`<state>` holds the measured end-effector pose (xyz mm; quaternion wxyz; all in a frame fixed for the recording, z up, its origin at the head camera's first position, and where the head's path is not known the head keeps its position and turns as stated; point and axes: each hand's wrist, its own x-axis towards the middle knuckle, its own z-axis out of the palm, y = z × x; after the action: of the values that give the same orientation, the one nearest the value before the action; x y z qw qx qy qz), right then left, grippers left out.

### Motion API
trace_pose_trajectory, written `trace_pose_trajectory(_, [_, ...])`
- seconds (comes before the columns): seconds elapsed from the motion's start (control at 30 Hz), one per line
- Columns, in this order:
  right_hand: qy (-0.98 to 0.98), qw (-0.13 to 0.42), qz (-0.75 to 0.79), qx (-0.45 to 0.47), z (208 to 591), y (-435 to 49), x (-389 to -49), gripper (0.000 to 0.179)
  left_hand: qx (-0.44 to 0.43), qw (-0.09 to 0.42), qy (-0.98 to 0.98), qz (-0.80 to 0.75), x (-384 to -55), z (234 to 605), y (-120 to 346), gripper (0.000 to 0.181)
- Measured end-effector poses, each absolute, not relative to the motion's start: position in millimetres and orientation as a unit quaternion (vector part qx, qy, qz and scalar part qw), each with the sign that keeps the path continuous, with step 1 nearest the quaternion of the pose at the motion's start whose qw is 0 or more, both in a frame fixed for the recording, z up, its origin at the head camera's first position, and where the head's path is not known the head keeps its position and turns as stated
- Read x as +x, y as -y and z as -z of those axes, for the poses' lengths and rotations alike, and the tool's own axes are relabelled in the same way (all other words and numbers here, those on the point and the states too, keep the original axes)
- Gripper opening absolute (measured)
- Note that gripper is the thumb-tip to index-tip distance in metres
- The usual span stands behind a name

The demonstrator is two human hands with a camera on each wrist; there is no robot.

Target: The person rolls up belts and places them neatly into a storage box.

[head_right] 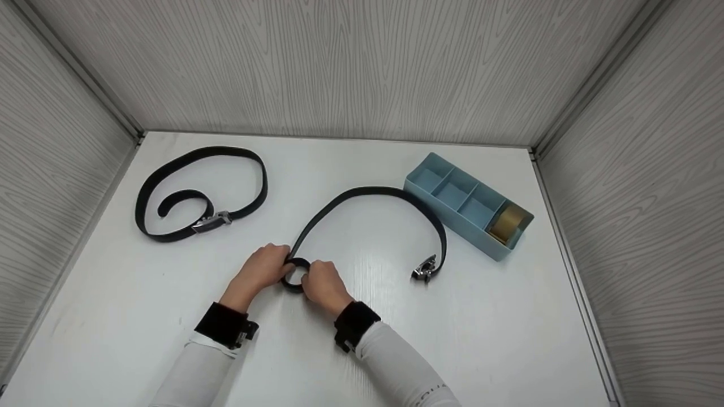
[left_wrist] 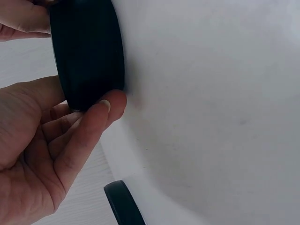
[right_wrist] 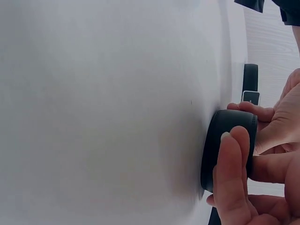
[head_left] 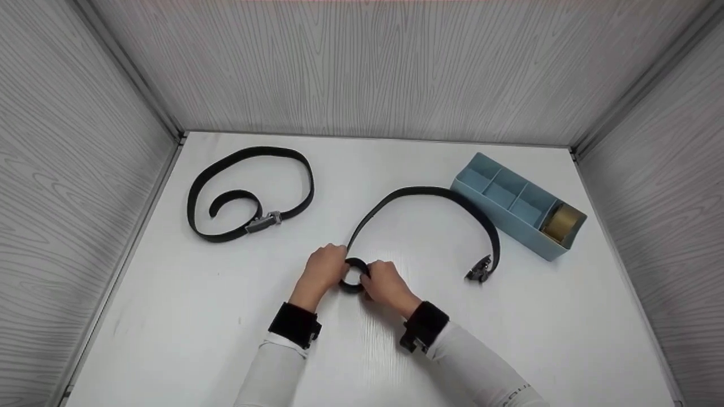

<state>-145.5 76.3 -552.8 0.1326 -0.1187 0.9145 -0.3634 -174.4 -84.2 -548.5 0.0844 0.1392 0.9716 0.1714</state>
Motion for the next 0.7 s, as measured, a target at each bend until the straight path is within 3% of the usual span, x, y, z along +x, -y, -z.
trace_pose_trajectory(0.37, [-0.929, 0.102, 0.331, -0.128, 555.2, -72.6, -148.4, 0.020, 0.146, 0.081, -0.969, -0.183, -176.6, 551.1, 84.5, 0.020])
trace_pose_trajectory(0.7, [-0.922, 0.090, 0.357, -0.119, 558.5, -74.9, -146.5, 0.017, 0.126, 0.064, -0.976, -0.163, -174.5, 551.4, 78.9, 0.010])
